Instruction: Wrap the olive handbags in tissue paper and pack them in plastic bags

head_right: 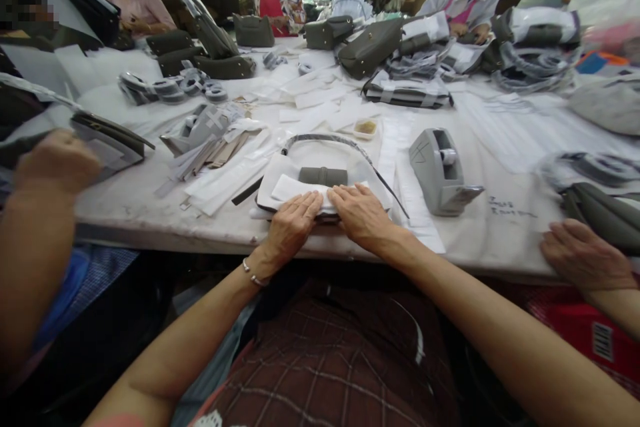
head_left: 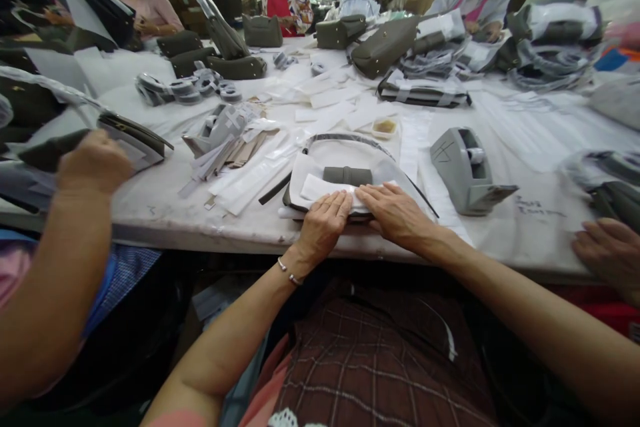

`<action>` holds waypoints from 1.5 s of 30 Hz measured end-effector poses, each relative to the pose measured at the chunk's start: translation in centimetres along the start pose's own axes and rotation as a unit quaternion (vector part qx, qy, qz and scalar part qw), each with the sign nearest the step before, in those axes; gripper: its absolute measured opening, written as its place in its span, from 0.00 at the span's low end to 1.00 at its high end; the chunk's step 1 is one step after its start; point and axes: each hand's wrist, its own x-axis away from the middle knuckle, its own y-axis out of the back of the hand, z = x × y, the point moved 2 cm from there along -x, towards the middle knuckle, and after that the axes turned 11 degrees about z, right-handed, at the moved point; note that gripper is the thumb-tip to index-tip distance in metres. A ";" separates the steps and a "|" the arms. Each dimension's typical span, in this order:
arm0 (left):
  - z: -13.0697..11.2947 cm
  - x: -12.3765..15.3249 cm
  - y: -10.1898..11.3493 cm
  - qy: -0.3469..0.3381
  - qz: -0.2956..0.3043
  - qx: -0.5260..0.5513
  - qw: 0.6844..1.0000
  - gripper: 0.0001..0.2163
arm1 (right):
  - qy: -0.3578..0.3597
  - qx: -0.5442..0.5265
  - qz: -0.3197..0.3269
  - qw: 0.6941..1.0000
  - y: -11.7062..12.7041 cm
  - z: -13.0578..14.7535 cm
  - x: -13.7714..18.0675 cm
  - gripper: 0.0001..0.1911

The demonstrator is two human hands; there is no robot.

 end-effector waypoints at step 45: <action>2.6 -4.3 1.1 -0.036 -0.003 -0.110 0.993 0.13 | -0.020 0.037 -0.121 0.992 1.2 0.0 -2.9 0.27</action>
